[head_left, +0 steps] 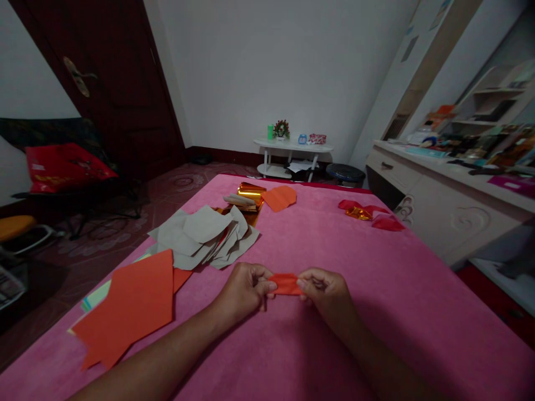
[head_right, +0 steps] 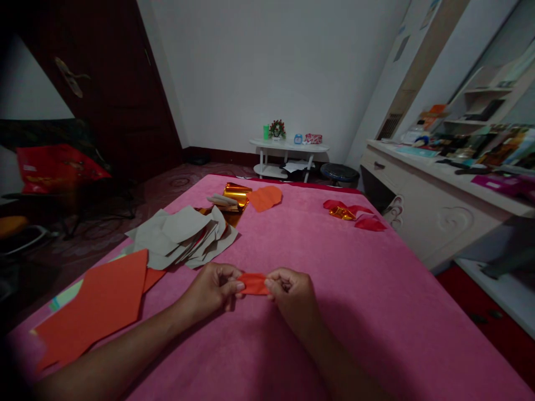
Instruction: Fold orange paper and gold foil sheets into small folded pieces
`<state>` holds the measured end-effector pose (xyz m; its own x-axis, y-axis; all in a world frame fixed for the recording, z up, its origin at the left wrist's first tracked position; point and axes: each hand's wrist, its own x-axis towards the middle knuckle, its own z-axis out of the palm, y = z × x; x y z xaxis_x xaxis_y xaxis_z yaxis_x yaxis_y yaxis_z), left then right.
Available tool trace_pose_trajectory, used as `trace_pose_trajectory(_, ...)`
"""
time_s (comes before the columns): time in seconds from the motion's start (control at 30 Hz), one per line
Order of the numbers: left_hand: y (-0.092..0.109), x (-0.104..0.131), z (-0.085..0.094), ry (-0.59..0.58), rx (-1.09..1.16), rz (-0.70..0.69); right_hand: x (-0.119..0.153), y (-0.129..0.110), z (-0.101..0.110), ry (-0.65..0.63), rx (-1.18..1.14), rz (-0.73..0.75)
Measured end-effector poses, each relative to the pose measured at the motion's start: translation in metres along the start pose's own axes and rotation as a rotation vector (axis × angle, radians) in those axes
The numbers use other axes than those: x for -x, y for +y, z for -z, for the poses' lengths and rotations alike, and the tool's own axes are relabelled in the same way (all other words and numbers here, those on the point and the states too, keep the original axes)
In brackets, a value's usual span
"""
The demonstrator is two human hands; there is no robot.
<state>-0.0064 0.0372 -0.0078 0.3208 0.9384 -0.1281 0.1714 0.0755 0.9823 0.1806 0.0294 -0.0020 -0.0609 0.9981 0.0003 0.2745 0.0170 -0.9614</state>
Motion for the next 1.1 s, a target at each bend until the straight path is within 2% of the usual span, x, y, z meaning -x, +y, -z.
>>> trace_pose_trajectory(0.13, 0.002, 0.002, -0.007, 0.035, -0.002, 0.029, 0.003, -0.001, -0.005, -0.013, 0.046, 0.035)
trace_pose_trajectory(0.27, 0.006, 0.001, -0.008, 0.087, -0.028, -0.047, 0.005, -0.004, -0.006, 0.004, 0.051, 0.057)
trace_pose_trajectory(0.43, 0.012, -0.001, 0.002, -0.082, -0.005, 0.027, 0.006, -0.006, -0.002, 0.075, 0.033, -0.016)
trace_pose_trajectory(0.5, 0.012, -0.001, 0.005, -0.101, -0.022, 0.015, 0.007, -0.006, -0.001, 0.096, 0.027, -0.026)
trace_pose_trajectory(0.67, 0.013, 0.000, 0.006, 0.062, -0.163, -0.129, 0.007, -0.006, -0.004, 0.161, 0.049, 0.047)
trace_pose_trajectory(0.8, 0.014, 0.002, 0.007, 0.128, -0.268, -0.182, 0.005, -0.006, -0.001, 0.194, 0.038, 0.057)
trace_pose_trajectory(0.97, 0.009, 0.001, 0.015, 0.302, -0.227, -0.234, 0.001, -0.002, 0.011, 0.296, 0.031, 0.068)
trace_pose_trajectory(1.03, 0.006, 0.001, 0.013, 0.244, -0.163, -0.235, 0.002, -0.001, 0.011, 0.298, 0.027, 0.073)
trace_pose_trajectory(1.1, 0.005, 0.003, 0.007, 0.103, -0.127, -0.227, 0.004, -0.002, 0.008, 0.294, 0.027, 0.082)
